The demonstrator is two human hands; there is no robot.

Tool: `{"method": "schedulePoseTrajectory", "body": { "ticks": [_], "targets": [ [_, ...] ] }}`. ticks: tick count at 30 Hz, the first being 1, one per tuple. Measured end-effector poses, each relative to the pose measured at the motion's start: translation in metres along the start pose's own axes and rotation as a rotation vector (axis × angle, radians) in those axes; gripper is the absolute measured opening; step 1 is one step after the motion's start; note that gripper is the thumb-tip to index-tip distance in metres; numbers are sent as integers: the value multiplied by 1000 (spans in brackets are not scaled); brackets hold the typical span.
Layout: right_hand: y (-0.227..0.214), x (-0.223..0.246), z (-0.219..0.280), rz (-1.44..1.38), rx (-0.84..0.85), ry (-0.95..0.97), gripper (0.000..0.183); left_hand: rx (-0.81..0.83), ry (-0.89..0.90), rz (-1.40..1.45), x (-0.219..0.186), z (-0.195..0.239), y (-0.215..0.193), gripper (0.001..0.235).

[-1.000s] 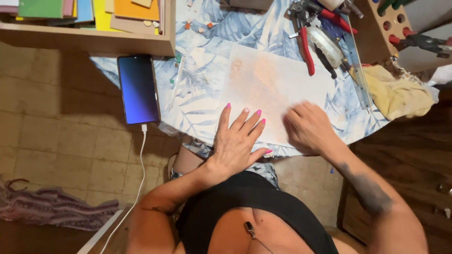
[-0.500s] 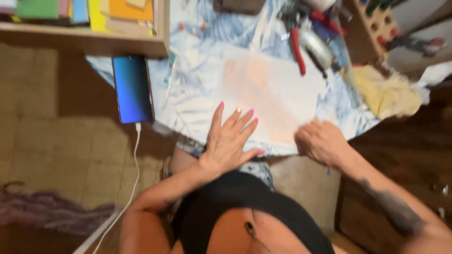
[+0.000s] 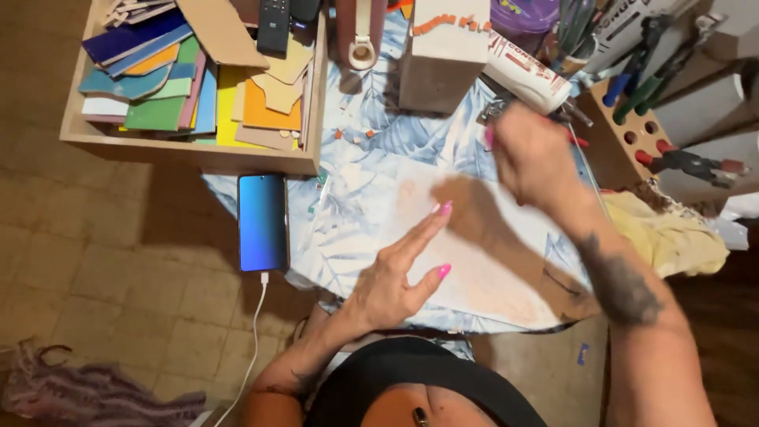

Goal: Decorating a small white box by adhering small orange curved pieces in a pattern

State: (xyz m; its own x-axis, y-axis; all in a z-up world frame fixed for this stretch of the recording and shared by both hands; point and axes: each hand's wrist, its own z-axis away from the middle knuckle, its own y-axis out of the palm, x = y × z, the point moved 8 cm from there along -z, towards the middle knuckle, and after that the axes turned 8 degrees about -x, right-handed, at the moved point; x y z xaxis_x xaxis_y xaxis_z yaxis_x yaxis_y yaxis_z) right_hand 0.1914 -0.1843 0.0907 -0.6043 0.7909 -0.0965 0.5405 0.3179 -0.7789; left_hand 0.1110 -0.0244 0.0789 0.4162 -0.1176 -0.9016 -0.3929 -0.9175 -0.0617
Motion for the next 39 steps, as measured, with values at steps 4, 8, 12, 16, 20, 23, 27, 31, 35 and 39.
{"method": "schedulePoseTrajectory", "body": {
  "ticks": [4,8,12,16,20,23,27,31,35,39],
  "targets": [
    [28,-41,-70,118,174,151,22,-1,-164,-84,20,-4,-3,48],
    [49,-53,-81,421,285,96,33,22,-210,-80,26,-9,-3,47],
    [-5,-13,-80,485,-21,45,40,37,-360,335,33,-7,8,51],
    [-16,76,-22,-99,-184,63,52,-51,-426,1054,76,12,32,70],
    [-11,118,32,-178,113,121,52,-111,-347,1289,53,5,7,87],
    [-24,119,53,-113,140,253,57,-135,-295,1131,51,12,13,77],
    [9,120,108,-131,89,161,61,153,-636,964,21,39,63,105],
    [-47,77,128,-193,-18,538,42,235,-418,742,-2,44,26,94],
    [-56,28,201,-383,-232,991,32,-70,-517,101,49,69,-21,60],
    [-51,26,219,-591,-321,1146,31,-293,-721,288,83,78,-40,69]
  ]
}}
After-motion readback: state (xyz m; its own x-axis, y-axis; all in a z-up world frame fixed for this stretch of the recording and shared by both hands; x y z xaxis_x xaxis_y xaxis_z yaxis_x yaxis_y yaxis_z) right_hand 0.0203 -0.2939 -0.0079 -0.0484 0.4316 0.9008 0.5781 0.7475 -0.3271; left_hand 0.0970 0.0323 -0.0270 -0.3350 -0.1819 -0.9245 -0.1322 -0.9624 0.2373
